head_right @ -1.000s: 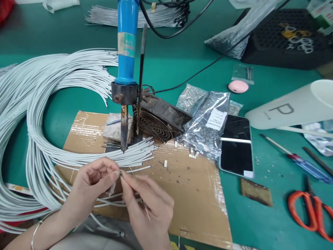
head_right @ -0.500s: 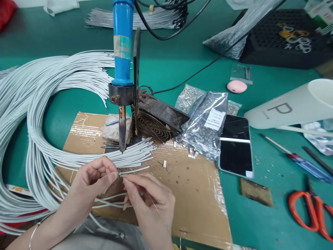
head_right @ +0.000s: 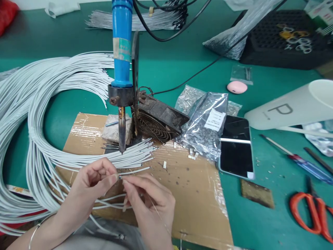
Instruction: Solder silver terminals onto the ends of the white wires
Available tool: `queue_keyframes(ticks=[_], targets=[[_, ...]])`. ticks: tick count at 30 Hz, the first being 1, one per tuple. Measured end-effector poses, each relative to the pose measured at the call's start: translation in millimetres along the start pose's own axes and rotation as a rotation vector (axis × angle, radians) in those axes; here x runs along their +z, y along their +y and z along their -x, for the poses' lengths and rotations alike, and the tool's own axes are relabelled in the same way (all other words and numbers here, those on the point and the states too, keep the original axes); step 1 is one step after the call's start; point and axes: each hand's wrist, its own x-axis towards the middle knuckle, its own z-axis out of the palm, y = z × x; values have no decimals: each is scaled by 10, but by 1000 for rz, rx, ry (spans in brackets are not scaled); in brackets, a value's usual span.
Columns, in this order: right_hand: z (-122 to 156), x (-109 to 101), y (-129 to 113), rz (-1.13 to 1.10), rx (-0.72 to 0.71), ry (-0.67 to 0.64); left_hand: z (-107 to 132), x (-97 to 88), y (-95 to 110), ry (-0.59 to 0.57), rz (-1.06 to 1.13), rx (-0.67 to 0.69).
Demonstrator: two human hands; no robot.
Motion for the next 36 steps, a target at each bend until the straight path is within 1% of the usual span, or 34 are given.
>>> queue_keyframes(ticks=[5, 9, 18, 24, 32, 36], targets=[[15, -8, -19, 18, -18, -2, -12, 18, 9, 20, -5, -14], [6, -13, -9, 22, -33, 27, -22, 16, 23, 21, -9, -6], [15, 7, 33, -10, -14, 7, -3, 11, -19, 5, 4, -9], [1, 3, 18, 9, 5, 23, -23, 14, 9, 16, 7, -32], [-6, -11, 20, -10, -1, 11, -23, 21, 30, 9, -58, -20], [-37, -27, -8, 0, -8, -17, -40, 12, 30, -11, -103, -30]])
